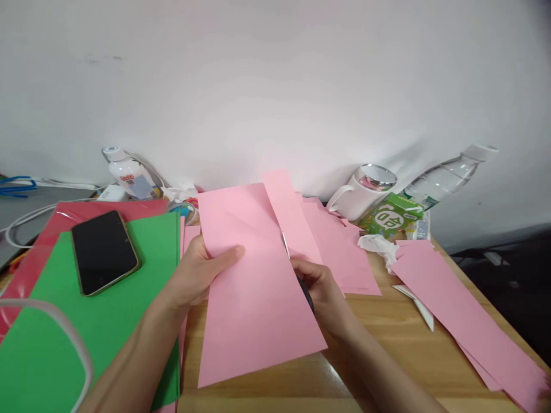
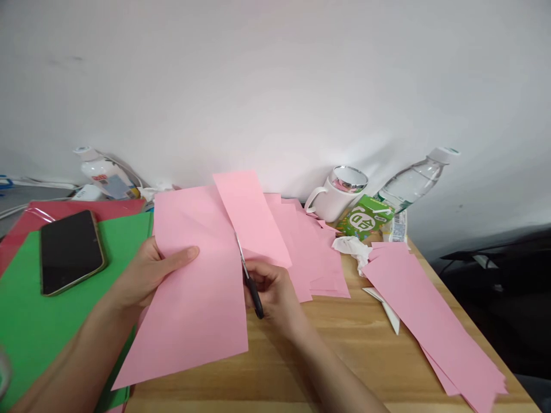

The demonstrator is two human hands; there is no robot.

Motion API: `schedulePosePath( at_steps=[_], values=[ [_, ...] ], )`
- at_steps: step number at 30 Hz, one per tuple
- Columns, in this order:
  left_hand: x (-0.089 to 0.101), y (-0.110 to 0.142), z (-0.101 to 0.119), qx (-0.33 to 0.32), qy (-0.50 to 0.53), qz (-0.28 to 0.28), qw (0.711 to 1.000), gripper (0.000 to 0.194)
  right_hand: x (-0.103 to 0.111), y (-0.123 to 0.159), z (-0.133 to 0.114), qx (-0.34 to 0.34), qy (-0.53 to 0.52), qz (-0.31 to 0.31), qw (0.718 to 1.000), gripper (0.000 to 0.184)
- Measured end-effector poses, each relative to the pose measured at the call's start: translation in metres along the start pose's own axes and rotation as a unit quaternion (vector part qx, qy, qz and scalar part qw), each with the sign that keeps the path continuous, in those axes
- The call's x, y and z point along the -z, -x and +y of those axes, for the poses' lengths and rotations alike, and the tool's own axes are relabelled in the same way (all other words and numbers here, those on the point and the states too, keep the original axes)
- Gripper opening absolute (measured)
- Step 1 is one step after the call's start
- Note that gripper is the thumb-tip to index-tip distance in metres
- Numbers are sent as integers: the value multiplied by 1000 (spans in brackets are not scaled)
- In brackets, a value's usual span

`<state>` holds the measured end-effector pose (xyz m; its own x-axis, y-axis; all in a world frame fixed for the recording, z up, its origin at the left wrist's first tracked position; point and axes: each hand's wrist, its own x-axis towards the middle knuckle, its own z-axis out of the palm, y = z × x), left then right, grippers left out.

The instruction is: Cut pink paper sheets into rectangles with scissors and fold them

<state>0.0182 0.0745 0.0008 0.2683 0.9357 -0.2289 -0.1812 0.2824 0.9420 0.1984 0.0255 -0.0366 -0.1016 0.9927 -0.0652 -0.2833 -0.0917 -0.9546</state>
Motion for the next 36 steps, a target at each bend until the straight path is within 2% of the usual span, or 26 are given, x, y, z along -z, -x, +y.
schedulePosePath(
  at_steps=[10, 15, 20, 28, 36],
  values=[
    [0, -2, -1, 2, 3, 0, 1000, 25, 1, -1, 0, 7, 19, -8, 1000, 9],
    [-1, -1, 1, -2, -6, 7, 1000, 24, 5, -2, 3, -13, 23, -22, 999, 10],
    [-2, 0, 1, -4, -15, 13, 1000, 26, 4, -1, 1, -14, 29, -23, 999, 2],
    [-1, 1, -1, -4, -3, 1, 1000, 24, 6, -1, 2, -29, 29, -27, 999, 16],
    [2, -2, -4, -8, -7, -1, 1000, 28, 3, -1, -1, -16, 45, -14, 999, 10]
  ],
)
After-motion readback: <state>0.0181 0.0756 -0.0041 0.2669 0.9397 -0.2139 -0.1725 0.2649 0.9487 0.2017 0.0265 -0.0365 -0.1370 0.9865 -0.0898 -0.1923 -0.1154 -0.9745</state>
